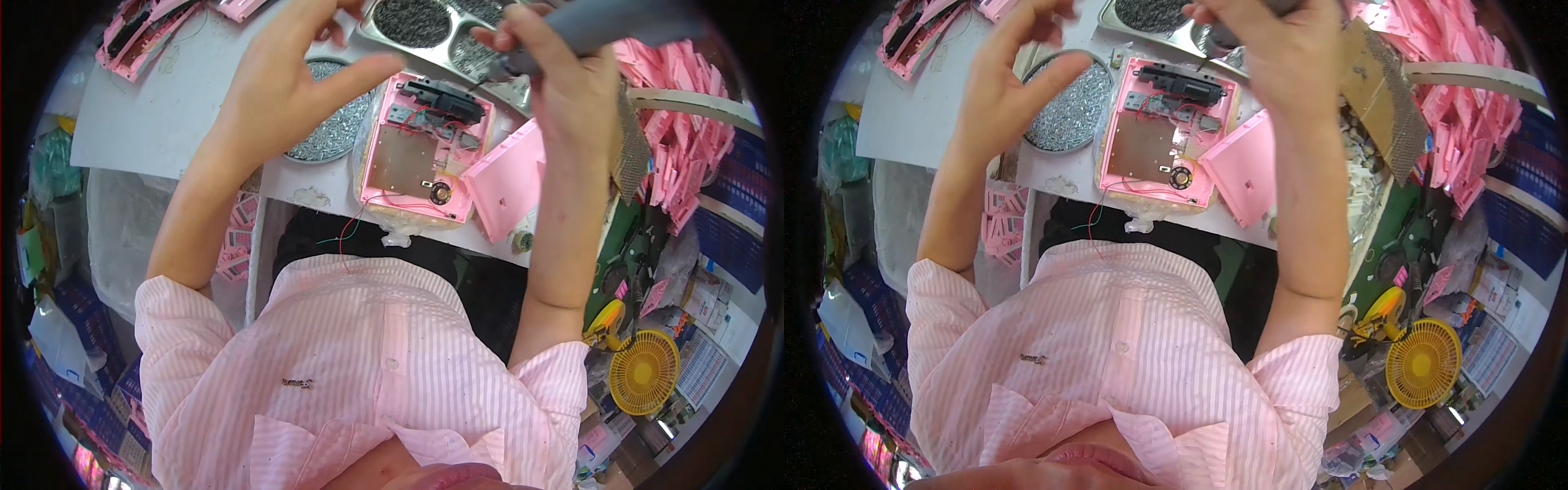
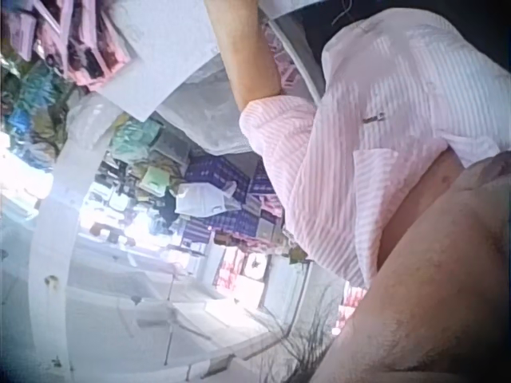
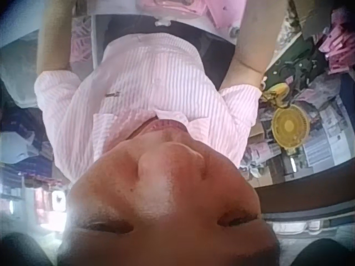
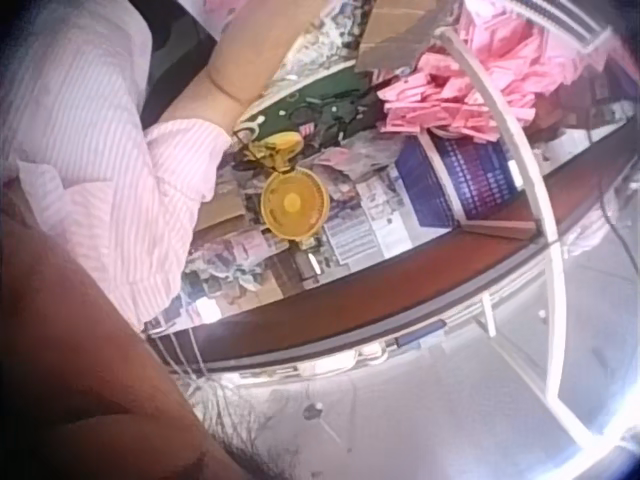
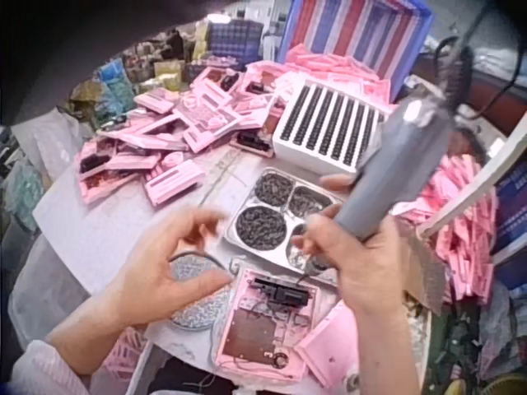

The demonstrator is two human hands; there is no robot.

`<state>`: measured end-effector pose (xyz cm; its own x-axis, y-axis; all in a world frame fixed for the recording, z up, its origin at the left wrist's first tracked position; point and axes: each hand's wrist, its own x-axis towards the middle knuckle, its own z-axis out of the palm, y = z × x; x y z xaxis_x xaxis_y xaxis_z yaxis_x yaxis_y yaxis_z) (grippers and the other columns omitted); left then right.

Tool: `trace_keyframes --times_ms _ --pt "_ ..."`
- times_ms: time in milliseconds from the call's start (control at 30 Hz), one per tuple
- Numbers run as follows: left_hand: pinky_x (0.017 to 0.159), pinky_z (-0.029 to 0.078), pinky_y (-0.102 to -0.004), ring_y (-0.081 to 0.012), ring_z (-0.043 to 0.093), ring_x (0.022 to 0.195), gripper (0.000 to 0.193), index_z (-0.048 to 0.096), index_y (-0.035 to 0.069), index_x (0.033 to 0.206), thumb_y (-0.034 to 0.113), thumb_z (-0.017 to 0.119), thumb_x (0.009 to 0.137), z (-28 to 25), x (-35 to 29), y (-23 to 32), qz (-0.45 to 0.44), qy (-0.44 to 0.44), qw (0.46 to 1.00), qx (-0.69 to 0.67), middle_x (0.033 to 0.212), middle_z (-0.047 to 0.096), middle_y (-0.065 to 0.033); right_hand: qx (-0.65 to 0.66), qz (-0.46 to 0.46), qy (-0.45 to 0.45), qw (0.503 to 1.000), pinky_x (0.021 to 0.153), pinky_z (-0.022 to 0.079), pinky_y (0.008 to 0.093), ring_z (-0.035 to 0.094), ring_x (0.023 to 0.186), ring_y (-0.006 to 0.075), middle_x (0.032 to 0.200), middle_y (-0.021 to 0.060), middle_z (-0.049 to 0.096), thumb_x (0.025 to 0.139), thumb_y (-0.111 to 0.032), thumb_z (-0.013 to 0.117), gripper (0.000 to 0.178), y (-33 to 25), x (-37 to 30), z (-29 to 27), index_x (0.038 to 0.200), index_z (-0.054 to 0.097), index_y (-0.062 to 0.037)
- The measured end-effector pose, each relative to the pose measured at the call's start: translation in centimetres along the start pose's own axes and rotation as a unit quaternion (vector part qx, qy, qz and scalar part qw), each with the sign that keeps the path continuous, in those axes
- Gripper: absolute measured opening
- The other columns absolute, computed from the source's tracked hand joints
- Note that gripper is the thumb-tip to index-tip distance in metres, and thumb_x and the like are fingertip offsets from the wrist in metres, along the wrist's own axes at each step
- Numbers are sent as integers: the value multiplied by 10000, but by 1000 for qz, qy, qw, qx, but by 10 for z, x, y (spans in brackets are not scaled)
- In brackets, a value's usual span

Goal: The recorder is assembling an electronic toy by soldering internal wires and using a power screwdriver to secure the plastic housing.

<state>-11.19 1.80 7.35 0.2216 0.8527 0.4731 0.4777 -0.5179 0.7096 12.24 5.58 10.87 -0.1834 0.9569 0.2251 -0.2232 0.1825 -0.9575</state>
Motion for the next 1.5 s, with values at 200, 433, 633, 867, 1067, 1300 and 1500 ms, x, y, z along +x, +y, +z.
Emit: trace_keyframes --times_ms 200,433,633,867,1067,1300,1500 --pt "1011 429 -399 -280 523 1187 815 360 -72 1447 273 789 845 29 71 46 139 88 979 -119 1302 509 -206 -168 -108 25 980 696 528 272 653 823 123 1014 59 671 858 -150 775 371 26 10 12 1157 598 -18" --pt "953 473 -395 -268 598 1071 613 489 -69 1305 276 748 869 48 99 70 9 54 943 -327 1157 600 -199 -212 -140 61 965 761 511 309 631 882 155 1031 75 653 865 -85 703 303 20 7 12 1134 592 -1" --pt "823 488 -429 -351 607 925 565 521 -59 1215 254 754 806 46 88 71 102 131 976 -141 1040 607 -229 -310 -148 -16 939 807 497 328 623 951 191 1060 118 642 883 -121 691 366 38 1 0 1186 564 39" --pt "857 484 -335 -282 628 916 195 654 24 1005 53 721 825 19 13 3 33 61 996 -50 978 671 -105 63 -78 -11 995 616 513 361 540 601 152 694 45 533 921 -15 658 324 34 -2 19 1212 521 29" --pt "968 424 -411 -241 599 1033 173 691 89 921 113 755 762 63 -53 -44 42 -60 995 69 1027 676 -24 41 -61 -54 996 602 503 364 516 590 133 704 68 543 939 10 617 236 69 -13 24 1141 496 16" --pt "993 406 -420 -216 593 1028 193 703 117 929 139 760 745 69 -57 -49 56 -46 994 82 1065 685 20 21 -37 -45 998 601 505 315 580 628 149 750 97 602 891 9 669 227 76 -20 20 1080 542 16" --pt "1029 390 -443 -214 590 1046 209 697 120 947 117 762 748 69 -57 -47 43 -51 995 81 1088 685 20 36 -87 -30 995 551 510 281 550 554 128 708 93 598 886 -23 724 341 72 -19 24 1127 483 -5"
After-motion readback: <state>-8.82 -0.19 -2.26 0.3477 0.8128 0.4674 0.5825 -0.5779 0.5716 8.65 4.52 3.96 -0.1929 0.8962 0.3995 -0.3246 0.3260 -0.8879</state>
